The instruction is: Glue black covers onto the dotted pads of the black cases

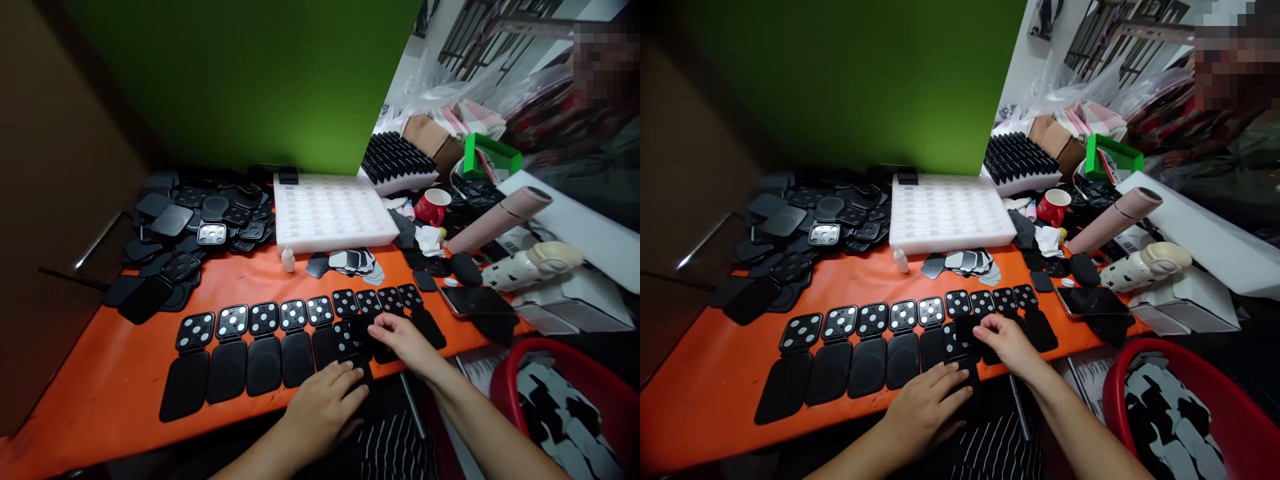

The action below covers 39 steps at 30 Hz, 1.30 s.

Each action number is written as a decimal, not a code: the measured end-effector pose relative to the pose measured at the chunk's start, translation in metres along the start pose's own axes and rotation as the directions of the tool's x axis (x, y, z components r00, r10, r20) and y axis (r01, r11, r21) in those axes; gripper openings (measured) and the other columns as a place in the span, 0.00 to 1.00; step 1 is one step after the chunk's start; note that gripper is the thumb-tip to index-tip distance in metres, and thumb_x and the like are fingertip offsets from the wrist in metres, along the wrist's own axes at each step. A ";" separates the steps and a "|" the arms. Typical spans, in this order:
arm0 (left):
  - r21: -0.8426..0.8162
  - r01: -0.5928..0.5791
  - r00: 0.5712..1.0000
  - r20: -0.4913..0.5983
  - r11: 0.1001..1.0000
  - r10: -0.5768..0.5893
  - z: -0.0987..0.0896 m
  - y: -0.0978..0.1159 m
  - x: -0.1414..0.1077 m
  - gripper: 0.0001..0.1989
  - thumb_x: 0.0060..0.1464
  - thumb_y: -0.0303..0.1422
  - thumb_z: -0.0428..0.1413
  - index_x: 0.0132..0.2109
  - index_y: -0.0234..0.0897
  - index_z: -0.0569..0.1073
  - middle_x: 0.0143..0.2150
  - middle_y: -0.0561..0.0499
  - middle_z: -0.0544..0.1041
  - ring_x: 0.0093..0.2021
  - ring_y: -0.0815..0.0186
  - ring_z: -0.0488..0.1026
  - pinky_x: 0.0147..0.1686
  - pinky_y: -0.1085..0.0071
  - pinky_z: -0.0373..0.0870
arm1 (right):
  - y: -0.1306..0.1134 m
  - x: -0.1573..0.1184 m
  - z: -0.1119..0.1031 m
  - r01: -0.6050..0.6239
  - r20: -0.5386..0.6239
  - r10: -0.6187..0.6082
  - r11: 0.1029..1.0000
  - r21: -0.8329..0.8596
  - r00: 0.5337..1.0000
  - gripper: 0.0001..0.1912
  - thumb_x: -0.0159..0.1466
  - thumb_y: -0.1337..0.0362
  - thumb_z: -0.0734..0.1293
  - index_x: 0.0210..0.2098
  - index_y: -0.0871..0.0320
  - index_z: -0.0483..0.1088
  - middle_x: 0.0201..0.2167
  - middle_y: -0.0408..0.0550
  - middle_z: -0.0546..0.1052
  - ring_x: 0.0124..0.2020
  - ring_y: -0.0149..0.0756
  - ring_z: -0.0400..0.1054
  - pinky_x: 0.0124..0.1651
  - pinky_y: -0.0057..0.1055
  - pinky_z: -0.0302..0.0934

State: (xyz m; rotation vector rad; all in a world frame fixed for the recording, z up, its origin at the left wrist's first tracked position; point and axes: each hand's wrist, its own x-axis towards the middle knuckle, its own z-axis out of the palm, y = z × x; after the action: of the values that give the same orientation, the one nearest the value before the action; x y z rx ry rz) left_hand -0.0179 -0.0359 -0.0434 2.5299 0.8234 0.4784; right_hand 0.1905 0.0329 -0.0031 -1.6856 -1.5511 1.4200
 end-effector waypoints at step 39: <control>-0.035 0.035 0.999 0.003 0.999 -0.034 -0.002 0.001 0.003 0.22 0.51 0.38 0.56 0.53 0.43 0.64 0.56 0.51 0.67 0.56 0.60 0.62 0.53 0.60 0.60 | -0.010 0.011 0.025 0.084 0.026 -0.083 0.846 -0.527 0.996 0.16 0.59 0.57 0.61 0.19 0.57 0.59 0.19 0.39 0.65 0.23 0.29 0.58 0.25 0.24 0.46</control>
State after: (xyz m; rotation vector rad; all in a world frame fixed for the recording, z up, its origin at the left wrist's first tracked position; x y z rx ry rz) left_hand -0.0163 -0.0345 -0.0407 2.4796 0.8490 0.4746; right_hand 0.1626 0.0383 -0.0081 -1.8739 -2.1311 0.9969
